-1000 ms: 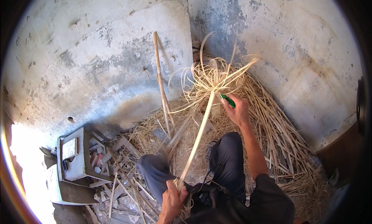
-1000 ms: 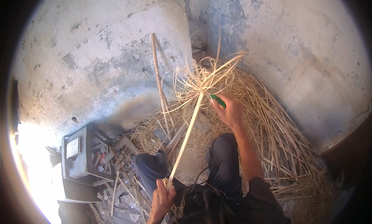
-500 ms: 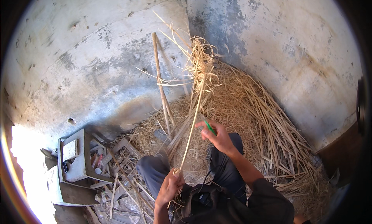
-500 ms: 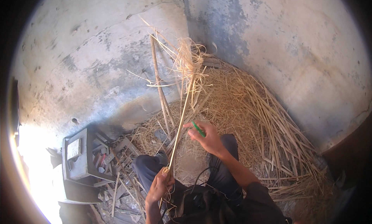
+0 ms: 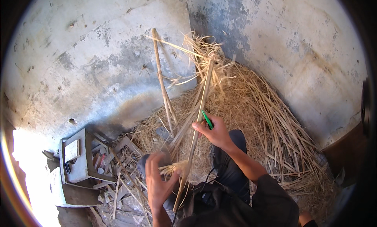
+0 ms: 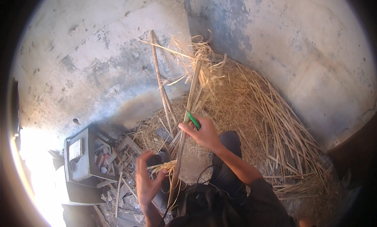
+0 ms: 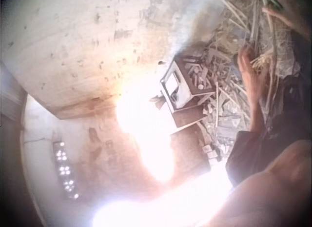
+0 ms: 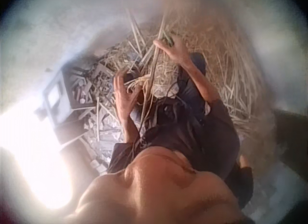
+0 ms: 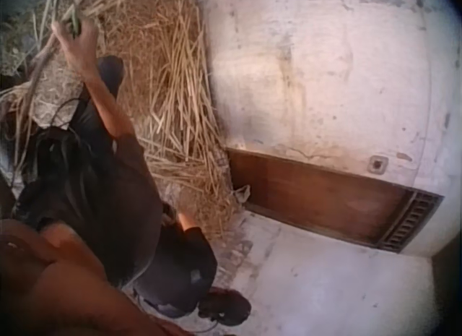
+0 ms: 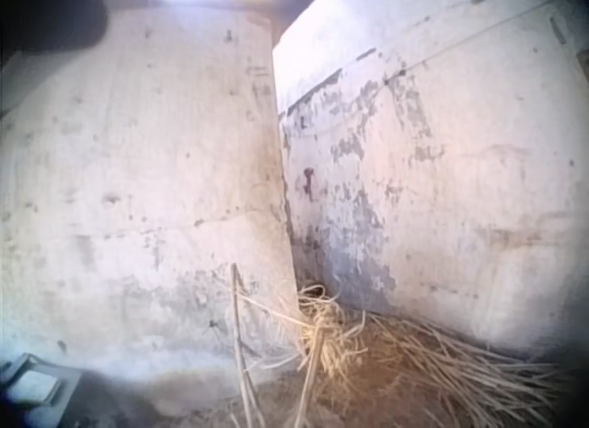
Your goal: The person sits on the floor and uses a green utility knife to peel the outer layer off a long, thin stick. They hold the stick with their left hand and scrape downwards with the knife in their right hand, repeating the motion to remove the bark.
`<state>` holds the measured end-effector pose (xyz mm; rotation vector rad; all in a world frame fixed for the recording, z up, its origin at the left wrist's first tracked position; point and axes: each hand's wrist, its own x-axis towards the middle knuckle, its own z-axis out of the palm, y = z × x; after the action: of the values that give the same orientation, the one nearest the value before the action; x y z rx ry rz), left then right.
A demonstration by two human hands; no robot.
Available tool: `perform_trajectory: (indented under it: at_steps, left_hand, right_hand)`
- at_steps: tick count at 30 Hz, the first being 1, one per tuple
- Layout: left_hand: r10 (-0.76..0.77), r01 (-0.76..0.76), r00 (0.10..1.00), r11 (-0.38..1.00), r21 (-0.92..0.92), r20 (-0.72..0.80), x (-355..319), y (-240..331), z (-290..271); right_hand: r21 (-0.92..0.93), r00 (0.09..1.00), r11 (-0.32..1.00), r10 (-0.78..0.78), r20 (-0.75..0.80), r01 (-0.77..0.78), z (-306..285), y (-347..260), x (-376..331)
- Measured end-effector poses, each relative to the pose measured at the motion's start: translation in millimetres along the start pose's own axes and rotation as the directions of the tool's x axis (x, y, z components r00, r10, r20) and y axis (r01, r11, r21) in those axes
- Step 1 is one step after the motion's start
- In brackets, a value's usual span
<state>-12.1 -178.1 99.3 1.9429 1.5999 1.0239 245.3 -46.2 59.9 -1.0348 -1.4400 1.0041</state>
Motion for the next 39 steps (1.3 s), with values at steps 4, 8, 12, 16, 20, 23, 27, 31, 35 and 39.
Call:
perform_trajectory:
  at_steps: [4,8,12,16,20,23,27,31,35,39]
  left_hand:
    - [-0.037,0.03,0.999,0.977,-0.212,-0.031,18,32,-2]
    - [0.087,-0.06,0.993,0.958,-0.281,0.083,36,11,41]
    - [-0.074,0.115,0.973,0.977,-0.182,0.219,36,7,55]
    - [-0.051,0.062,0.991,0.994,-0.089,0.123,27,4,64]
    - [-0.085,0.089,0.995,0.994,-0.061,0.061,23,18,63]
    - [-0.145,0.153,0.982,0.987,-0.055,0.123,22,20,63]
    - [-0.226,0.291,0.926,0.938,-0.189,0.303,21,12,62]
    - [-0.167,0.471,0.874,0.528,-0.707,0.457,23,-7,66]
    - [-0.078,0.535,0.832,0.376,-0.757,0.55,28,-14,54]
    - [-0.111,0.559,0.823,0.339,-0.757,0.557,35,-18,53]
  right_hand:
    - [0.095,0.999,0.995,0.038,-0.025,-0.035,10,-8,2]
    - [0.159,0.999,0.987,0.04,-0.028,-0.035,15,-7,4]
    - [0.187,0.997,0.982,-0.02,-0.072,0.034,9,-21,7]
    - [0.171,0.996,0.983,-0.055,-0.077,0.068,-6,-25,13]
    - [0.174,0.992,0.981,-0.072,-0.104,0.09,-12,-23,19]
    - [0.174,0.988,0.979,-0.08,-0.133,0.103,-17,-30,22]
    - [0.098,0.995,0.991,-0.093,-0.031,0.096,-24,-28,25]
    - [0.059,0.986,0.985,-0.157,-0.058,0.16,-18,-28,9]
    - [-0.252,0.908,0.875,-0.418,0.038,0.413,-14,-23,-16]
    - [-0.431,0.814,0.692,-0.521,0.258,0.579,-9,-25,-32]
